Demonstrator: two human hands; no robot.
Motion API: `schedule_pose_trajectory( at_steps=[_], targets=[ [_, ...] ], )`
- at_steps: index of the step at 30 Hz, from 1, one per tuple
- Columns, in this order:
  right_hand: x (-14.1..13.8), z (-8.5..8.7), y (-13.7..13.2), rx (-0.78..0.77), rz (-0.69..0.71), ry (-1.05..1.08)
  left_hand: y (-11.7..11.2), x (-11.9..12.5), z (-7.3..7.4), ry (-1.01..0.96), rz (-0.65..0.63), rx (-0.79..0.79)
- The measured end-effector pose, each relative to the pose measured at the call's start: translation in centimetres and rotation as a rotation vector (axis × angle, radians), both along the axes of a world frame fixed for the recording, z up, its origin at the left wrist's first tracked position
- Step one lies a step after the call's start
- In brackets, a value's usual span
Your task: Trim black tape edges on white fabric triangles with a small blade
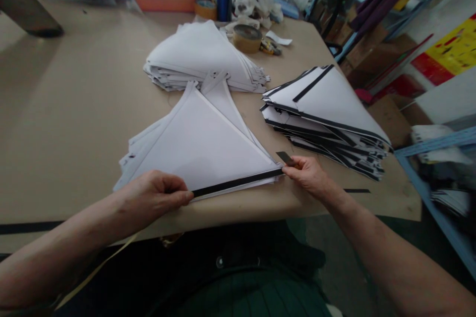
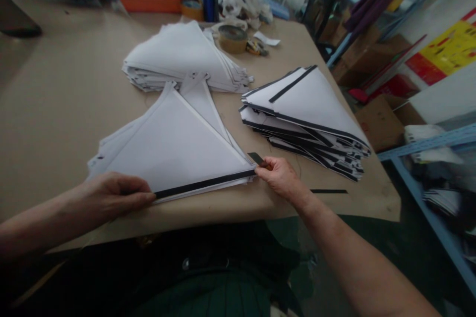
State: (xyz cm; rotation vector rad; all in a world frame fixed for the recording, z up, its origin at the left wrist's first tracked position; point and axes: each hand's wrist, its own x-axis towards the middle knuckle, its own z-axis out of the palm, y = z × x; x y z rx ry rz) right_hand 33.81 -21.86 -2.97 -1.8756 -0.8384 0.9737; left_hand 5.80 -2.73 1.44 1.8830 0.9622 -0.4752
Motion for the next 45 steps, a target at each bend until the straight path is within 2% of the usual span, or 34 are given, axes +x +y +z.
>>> schedule_pose_trajectory(
  at_steps=[7,15,21,23,28,31,34,39,45],
  targets=[
    [0.2,-0.6,0.2,-0.033,0.039,-0.117,0.1,0.1,-0.4,-0.007,-0.009,0.006],
    [-0.8,0.7,0.6,-0.133,0.120,-0.329,0.2,0.1,-0.4,0.016,-0.019,0.024],
    [-0.5,0.9,0.6,-0.206,0.163,-0.579,-0.1,0.4,-0.3,0.033,-0.072,0.077],
    [-0.3,1.3,0.6,-0.187,0.147,-0.555,-0.2,0.5,-0.2,0.044,-0.086,0.100],
    [-1.8,3.1,1.4,0.050,0.202,-0.263,-0.3,0.6,-0.4,0.027,-0.108,0.139],
    [-3.6,3.5,2.6,0.055,0.295,-0.224,-0.2,0.5,-0.7,0.002,-0.101,0.136],
    [-4.7,2.8,3.4,0.008,0.399,-0.325,-0.1,0.3,-0.5,-0.003,-0.085,0.141],
    [-5.1,2.0,3.8,-0.070,0.450,-0.539,0.9,-1.4,-0.2,0.013,-0.077,0.117],
    [-5.6,2.1,3.8,-0.143,0.474,-0.649,3.0,-5.6,-0.7,0.094,-0.035,0.116]
  ],
)
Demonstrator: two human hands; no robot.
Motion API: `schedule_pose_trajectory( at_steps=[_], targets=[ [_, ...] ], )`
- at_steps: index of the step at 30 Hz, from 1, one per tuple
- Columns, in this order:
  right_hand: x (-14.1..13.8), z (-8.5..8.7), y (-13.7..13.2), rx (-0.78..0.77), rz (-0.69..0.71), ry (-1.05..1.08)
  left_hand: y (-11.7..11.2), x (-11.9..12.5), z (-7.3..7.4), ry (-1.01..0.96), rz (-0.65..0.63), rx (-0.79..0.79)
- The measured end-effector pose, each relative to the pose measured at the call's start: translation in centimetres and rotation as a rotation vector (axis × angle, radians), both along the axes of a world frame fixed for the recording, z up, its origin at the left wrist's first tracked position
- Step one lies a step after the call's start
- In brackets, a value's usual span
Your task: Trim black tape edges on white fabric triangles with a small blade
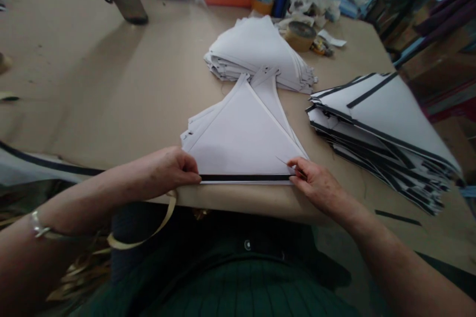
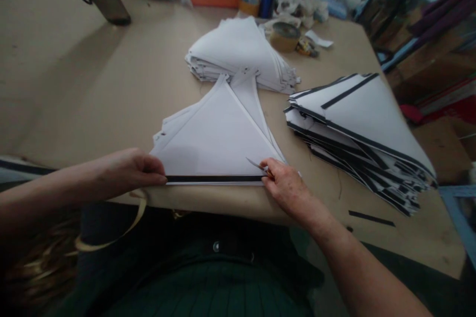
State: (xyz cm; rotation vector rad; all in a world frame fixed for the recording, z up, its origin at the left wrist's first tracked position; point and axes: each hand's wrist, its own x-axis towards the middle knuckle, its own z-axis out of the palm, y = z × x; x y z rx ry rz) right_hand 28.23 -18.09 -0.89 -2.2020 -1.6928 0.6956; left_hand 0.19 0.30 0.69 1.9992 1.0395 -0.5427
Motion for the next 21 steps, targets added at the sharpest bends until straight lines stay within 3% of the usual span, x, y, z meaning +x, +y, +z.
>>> schedule_pose_trajectory(
  at_steps=[8,12,21],
  targets=[
    [0.0,-0.2,0.0,-0.042,-0.002,-0.012,3.9,-8.5,-1.0,0.122,0.054,0.062],
    [0.2,-0.5,0.1,-0.048,-0.014,-0.037,5.0,-12.5,-0.8,0.182,0.127,0.086],
    [1.1,-1.2,0.3,-0.048,-0.008,-0.049,7.0,-18.4,-0.4,0.322,0.208,0.120]
  ],
)
